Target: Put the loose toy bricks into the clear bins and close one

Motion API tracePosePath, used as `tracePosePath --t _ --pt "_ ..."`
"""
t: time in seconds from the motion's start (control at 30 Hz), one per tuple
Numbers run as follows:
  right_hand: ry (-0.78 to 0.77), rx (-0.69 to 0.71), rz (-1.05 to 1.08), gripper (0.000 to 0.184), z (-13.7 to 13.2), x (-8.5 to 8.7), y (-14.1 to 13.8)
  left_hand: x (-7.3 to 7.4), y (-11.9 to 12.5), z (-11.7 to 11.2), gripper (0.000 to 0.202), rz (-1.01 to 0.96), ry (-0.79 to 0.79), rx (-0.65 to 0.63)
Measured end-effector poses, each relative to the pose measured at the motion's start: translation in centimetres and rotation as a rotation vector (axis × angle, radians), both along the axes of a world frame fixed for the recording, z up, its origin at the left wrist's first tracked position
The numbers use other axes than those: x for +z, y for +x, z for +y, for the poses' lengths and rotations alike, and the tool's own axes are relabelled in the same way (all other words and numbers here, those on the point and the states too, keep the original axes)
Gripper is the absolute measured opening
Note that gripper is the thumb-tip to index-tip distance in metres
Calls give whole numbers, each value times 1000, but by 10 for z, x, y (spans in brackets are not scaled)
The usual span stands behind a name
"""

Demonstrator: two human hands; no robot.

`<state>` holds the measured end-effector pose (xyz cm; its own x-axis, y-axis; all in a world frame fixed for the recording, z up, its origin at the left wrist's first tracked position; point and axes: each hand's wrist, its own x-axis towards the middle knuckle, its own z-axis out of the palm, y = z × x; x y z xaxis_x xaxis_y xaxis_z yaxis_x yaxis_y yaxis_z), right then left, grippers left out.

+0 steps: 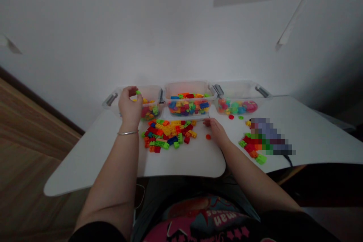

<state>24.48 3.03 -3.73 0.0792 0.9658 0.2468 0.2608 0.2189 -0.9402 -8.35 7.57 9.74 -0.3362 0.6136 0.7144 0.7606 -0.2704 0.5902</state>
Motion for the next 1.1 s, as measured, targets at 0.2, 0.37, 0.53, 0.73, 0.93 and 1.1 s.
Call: tracePosePath --t 0.2,0.37,0.53,0.73,0.93,1.1 --pt "-16 -22 56 64 0 -1 -1 -2 -7 18 35 32 -241 58" --pt "-21 -34 64 76 0 -1 -2 4 6 14 32 207 -486 172" --pt "-10 -29 45 78 0 -2 -1 11 7 20 33 213 -659 206" --pt "-13 -27 57 79 0 -2 -1 6 7 21 33 222 -602 228" --pt "-22 -34 68 78 -1 -1 -1 1 20 2 45 226 -244 147" --pt "-19 -27 69 77 0 -3 0 -6 81 -39 29 432 -31 -104"
